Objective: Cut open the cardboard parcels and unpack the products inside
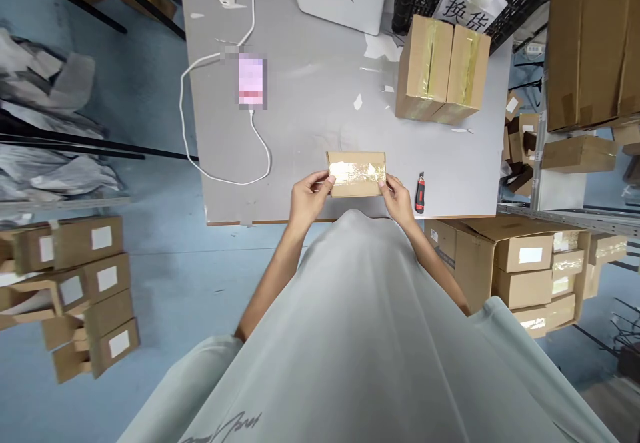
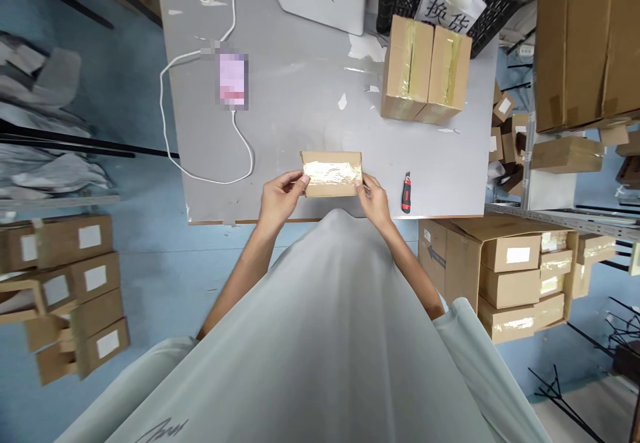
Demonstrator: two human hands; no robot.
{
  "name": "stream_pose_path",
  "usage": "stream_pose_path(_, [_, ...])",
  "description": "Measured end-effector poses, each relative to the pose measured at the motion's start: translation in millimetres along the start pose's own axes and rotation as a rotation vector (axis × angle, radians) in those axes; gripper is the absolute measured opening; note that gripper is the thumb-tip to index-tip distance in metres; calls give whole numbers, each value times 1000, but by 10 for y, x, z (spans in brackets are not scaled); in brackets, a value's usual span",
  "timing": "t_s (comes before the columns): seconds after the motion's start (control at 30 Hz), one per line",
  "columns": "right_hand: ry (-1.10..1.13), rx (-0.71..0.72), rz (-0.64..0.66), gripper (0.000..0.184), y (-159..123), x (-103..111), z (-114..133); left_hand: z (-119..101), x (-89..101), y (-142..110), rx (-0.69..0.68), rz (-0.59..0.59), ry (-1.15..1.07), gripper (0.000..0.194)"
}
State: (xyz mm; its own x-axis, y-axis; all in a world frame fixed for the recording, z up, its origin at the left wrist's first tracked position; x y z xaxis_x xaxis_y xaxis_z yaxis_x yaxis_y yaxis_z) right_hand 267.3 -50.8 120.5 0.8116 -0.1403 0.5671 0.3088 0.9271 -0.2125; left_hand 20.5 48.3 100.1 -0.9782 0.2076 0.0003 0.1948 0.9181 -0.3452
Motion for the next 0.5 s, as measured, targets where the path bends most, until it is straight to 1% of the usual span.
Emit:
stream_pose_path(0.1, [-63,-44,137,76,27,-156,-93,110,93,50,3,-75,34,63])
stream_pose_path(0.13, [-102,-48,162,75,19,-191,-91,163,110,72,9,-108,21,62])
stream_pose_path(0.2, [-186,7,132,70,-17,-222,-18,260,130,103,30,-150,-31,62])
stream_pose_path(0.27, [-245,123,47,63,-54,-217,121,321,137,110,56,-146,-79,63])
stream_pose_path(0.3, [-255,177,27,59,-65,-213,195,338,138,105,65,-138,-91,63])
stream_pose_path(0.33, [-253,218,30,57,-67,-212,261,348,138,97,68,-137,-95,63])
stream_pose_path(0.4, [-244,254,76,55,-44,-220,347,365,138,86,74,-141,-107,62])
stream_pose_path(0.5, [-242,235,119,57,12,-218,345,432,145,119,123,-161,-178,63])
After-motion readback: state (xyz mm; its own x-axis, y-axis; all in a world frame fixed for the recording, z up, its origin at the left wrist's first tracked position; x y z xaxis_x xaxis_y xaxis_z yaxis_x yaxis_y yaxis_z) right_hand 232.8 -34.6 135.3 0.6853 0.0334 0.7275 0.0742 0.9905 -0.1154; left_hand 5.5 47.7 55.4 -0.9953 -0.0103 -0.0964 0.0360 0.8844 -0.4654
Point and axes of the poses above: each hand's wrist, its own y-axis towards the middle knuckle, its own x-axis out of the back of the hand, z = x × y, the point moved 1 cm from there along y, towards the middle knuckle, and after that the axes turned 12 degrees about -y, right-handed, at the moved point
